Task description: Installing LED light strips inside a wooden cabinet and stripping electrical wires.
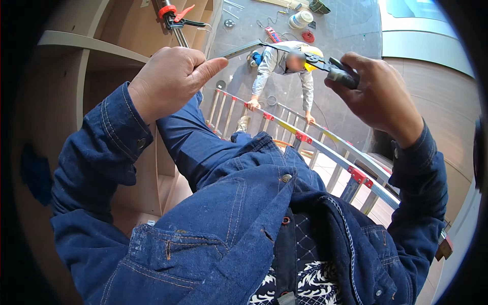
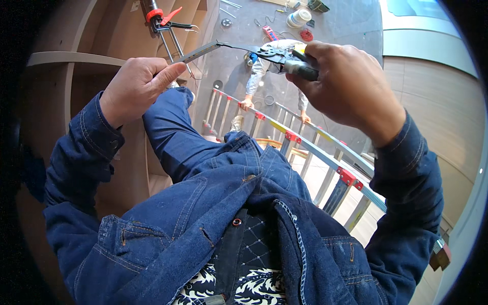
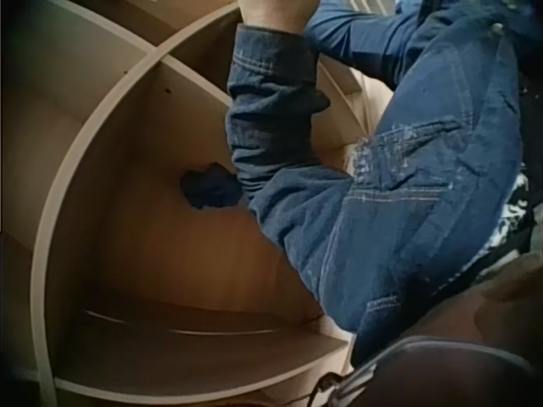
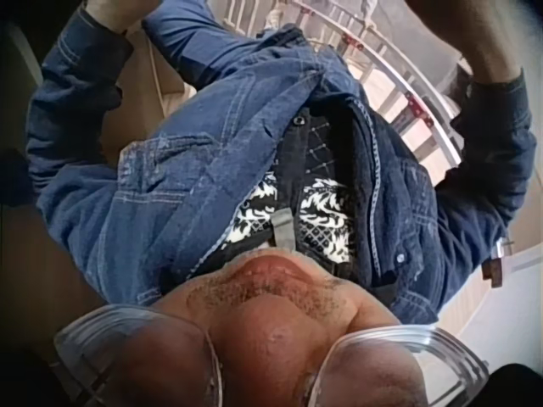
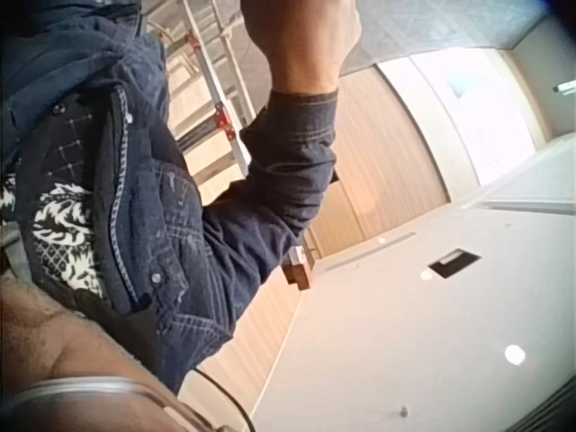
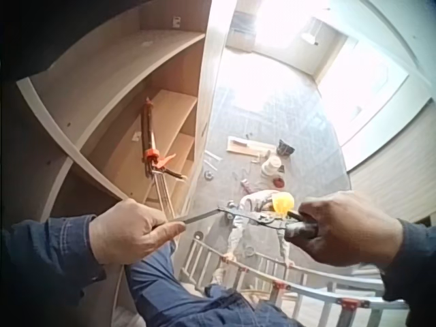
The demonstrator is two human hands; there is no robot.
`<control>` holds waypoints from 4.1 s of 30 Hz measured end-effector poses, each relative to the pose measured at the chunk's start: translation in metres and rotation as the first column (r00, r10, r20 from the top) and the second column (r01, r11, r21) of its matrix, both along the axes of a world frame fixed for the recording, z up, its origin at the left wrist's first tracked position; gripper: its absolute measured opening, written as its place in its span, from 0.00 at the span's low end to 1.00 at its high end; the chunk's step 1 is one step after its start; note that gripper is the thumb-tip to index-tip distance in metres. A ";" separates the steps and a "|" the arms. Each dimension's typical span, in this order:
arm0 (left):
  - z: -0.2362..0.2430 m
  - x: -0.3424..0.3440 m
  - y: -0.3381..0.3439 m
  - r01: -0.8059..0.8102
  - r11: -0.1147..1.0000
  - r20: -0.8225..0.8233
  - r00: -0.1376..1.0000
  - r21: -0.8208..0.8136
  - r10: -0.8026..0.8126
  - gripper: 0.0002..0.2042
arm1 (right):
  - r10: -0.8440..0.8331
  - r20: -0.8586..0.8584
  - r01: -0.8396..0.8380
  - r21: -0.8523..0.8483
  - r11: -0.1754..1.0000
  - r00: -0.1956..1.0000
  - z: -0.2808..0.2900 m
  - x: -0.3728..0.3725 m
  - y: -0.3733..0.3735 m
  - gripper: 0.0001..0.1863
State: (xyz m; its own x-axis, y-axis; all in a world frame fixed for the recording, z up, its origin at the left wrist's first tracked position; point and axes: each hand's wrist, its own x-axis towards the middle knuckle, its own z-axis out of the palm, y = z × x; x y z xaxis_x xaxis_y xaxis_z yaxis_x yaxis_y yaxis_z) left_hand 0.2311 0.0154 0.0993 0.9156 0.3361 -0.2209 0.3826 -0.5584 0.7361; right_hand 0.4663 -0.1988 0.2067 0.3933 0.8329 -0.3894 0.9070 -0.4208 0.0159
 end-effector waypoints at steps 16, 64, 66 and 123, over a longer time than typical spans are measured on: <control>-0.001 0.001 0.005 0.034 0.976 0.103 0.995 -0.217 -0.012 0.30 | 0.120 -0.428 -0.063 0.144 0.988 0.896 -0.028 0.057 -0.015 0.22; -0.005 -0.001 0.004 0.105 0.982 0.224 0.972 -0.156 -0.068 0.22 | 0.161 -0.426 -0.066 0.230 0.971 0.890 -0.032 0.050 -0.034 0.31; -0.005 0.000 0.004 0.106 0.984 0.229 0.971 -0.142 -0.072 0.22 | 0.148 -0.407 -0.060 0.221 0.973 0.901 -0.031 0.051 -0.034 0.32; -0.003 -0.002 0.004 0.132 0.971 0.194 0.977 -0.201 -0.093 0.21 | 0.365 -0.217 -0.279 0.342 0.897 0.905 -0.037 0.065 -0.031 0.27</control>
State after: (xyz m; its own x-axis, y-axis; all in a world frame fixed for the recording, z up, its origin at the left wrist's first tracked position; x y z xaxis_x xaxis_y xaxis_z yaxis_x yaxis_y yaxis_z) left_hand 0.2295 0.0196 0.0965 0.9760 0.1921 -0.1024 0.1753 -0.4144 0.8930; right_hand 0.5309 -0.2300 0.1700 -0.0009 0.9876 -0.1570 0.9439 -0.0510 -0.3264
